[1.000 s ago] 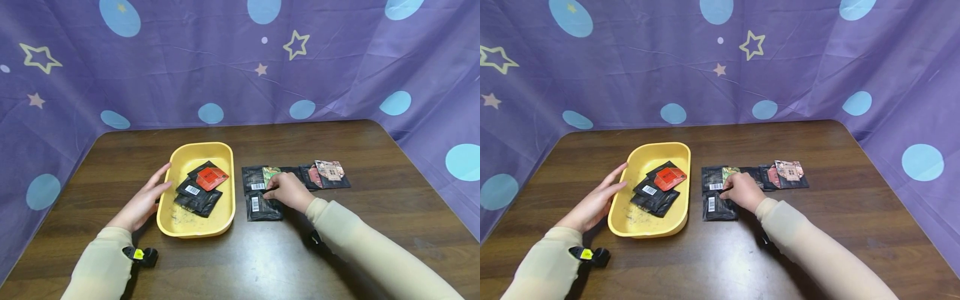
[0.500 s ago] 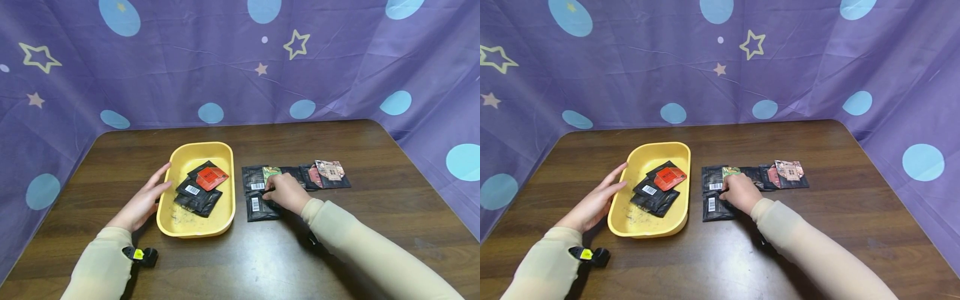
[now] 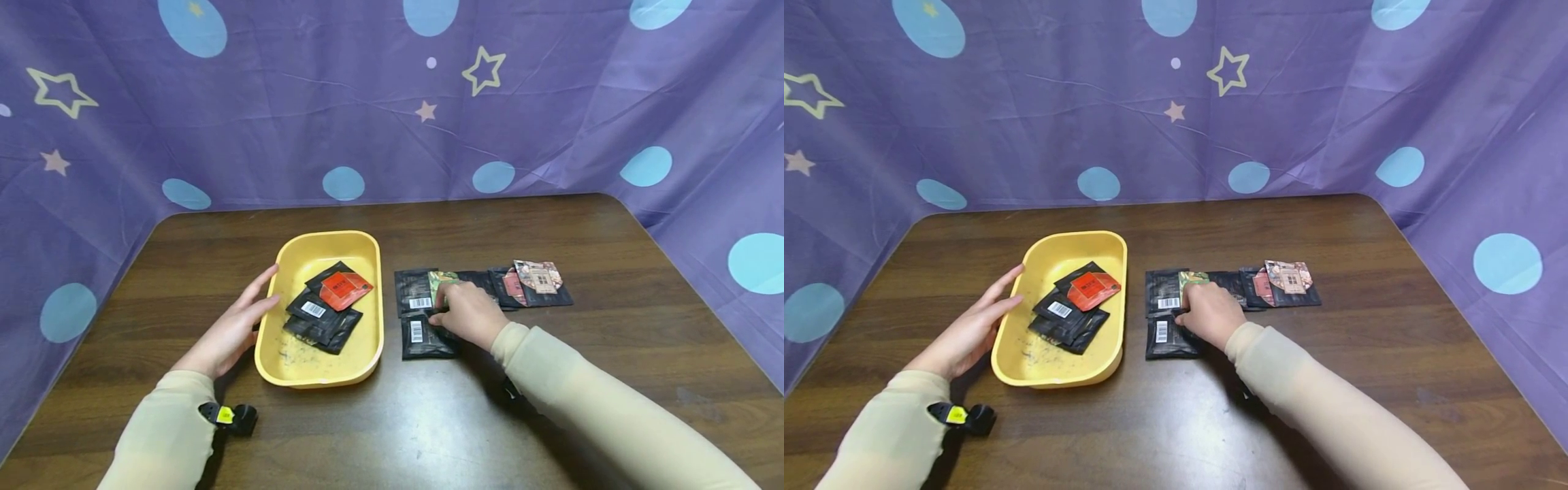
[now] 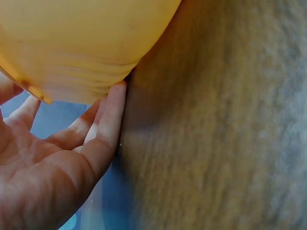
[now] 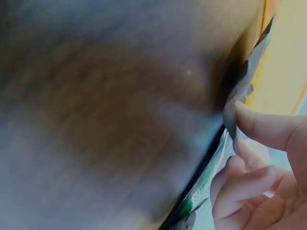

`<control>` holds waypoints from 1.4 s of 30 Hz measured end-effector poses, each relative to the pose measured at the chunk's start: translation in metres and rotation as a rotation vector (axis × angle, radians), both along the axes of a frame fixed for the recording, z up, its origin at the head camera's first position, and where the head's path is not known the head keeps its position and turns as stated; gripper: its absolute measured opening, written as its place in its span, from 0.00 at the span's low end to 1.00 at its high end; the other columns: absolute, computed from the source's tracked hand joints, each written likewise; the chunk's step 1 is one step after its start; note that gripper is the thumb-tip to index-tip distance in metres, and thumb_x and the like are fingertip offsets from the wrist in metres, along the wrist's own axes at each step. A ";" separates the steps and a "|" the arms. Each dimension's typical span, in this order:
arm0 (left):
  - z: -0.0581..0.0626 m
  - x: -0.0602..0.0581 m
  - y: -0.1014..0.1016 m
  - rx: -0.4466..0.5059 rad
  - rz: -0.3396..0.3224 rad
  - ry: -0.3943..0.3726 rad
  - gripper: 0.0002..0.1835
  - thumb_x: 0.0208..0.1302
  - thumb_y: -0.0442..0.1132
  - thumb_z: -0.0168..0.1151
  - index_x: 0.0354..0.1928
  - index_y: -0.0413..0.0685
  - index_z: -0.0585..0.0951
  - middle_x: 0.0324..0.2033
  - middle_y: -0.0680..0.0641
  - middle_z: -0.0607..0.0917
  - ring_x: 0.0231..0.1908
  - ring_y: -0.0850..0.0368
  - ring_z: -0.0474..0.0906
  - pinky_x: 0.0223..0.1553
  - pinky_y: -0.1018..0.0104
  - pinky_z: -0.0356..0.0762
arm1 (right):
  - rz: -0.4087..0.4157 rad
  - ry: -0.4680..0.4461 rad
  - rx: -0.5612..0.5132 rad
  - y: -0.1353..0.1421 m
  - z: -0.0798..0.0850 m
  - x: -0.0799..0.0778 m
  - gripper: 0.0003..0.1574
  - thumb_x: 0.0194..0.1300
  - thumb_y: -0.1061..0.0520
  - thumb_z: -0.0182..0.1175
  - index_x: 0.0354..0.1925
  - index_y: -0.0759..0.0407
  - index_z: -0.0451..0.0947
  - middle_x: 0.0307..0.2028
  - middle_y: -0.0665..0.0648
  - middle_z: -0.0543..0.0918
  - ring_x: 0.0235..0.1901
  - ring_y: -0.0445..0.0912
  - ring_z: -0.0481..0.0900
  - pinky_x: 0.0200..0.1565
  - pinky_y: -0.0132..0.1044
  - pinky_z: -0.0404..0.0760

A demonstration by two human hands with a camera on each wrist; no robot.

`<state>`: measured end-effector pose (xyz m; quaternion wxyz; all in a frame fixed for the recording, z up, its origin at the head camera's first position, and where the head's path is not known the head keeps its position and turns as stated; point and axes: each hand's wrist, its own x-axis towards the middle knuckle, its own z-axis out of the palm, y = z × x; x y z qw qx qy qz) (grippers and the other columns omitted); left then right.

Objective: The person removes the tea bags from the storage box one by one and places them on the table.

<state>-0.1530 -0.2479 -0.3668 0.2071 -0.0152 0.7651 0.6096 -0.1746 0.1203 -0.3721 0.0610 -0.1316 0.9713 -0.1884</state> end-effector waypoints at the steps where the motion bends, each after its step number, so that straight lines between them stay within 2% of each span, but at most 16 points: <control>1: 0.000 0.000 0.000 0.002 -0.001 0.002 0.36 0.78 0.54 0.44 0.78 0.76 0.39 0.78 0.46 0.32 0.75 0.37 0.44 0.68 0.32 0.54 | 0.002 0.003 0.001 0.000 0.000 0.000 0.15 0.54 0.49 0.75 0.31 0.53 0.79 0.37 0.59 0.84 0.31 0.53 0.80 0.34 0.48 0.78; 8: -0.001 0.000 -0.001 0.007 -0.003 0.012 0.36 0.78 0.54 0.43 0.78 0.76 0.39 0.78 0.44 0.34 0.74 0.37 0.47 0.66 0.35 0.59 | -0.009 0.003 0.005 -0.001 0.002 0.000 0.17 0.53 0.47 0.75 0.34 0.53 0.79 0.44 0.60 0.81 0.35 0.53 0.79 0.38 0.49 0.79; 17: -0.001 -0.001 -0.001 0.001 -0.001 0.003 0.36 0.77 0.56 0.45 0.78 0.78 0.39 0.78 0.47 0.32 0.75 0.38 0.44 0.67 0.34 0.56 | 0.026 0.003 -0.007 -0.002 0.007 -0.004 0.16 0.53 0.49 0.74 0.34 0.54 0.80 0.30 0.53 0.81 0.30 0.49 0.78 0.36 0.45 0.78; 20: -0.001 -0.001 0.000 0.000 0.000 0.001 0.36 0.77 0.55 0.45 0.78 0.78 0.39 0.78 0.47 0.31 0.75 0.38 0.44 0.68 0.33 0.55 | 0.034 -0.002 -0.042 -0.003 0.011 -0.005 0.12 0.55 0.51 0.73 0.33 0.54 0.81 0.24 0.51 0.80 0.26 0.46 0.76 0.32 0.41 0.76; 24: 0.000 -0.001 0.000 -0.001 0.001 0.000 0.36 0.77 0.55 0.45 0.78 0.78 0.39 0.78 0.47 0.31 0.75 0.37 0.44 0.68 0.32 0.54 | 0.046 0.020 -0.102 -0.007 0.017 -0.005 0.07 0.58 0.53 0.70 0.30 0.54 0.82 0.22 0.49 0.79 0.23 0.43 0.74 0.29 0.37 0.72; 33: 0.000 -0.001 0.000 0.003 0.003 -0.002 0.36 0.78 0.54 0.45 0.78 0.77 0.39 0.78 0.46 0.31 0.75 0.37 0.43 0.68 0.30 0.51 | 0.100 0.133 -0.266 -0.022 0.028 0.002 0.05 0.63 0.57 0.65 0.33 0.56 0.86 0.29 0.51 0.86 0.27 0.41 0.77 0.33 0.35 0.76; 38: -0.001 -0.001 0.000 0.007 -0.001 0.004 0.36 0.77 0.55 0.45 0.78 0.77 0.39 0.78 0.45 0.32 0.75 0.37 0.44 0.68 0.31 0.53 | 0.137 0.180 -0.357 -0.033 0.029 0.005 0.07 0.64 0.58 0.64 0.37 0.57 0.87 0.35 0.53 0.87 0.31 0.42 0.80 0.37 0.34 0.80; 42: -0.001 0.000 0.000 0.007 -0.005 0.010 0.36 0.77 0.55 0.45 0.78 0.77 0.39 0.78 0.44 0.34 0.74 0.37 0.47 0.67 0.34 0.57 | 0.173 0.236 -0.416 -0.043 0.031 0.008 0.07 0.63 0.59 0.64 0.38 0.59 0.87 0.36 0.54 0.87 0.35 0.46 0.82 0.40 0.37 0.80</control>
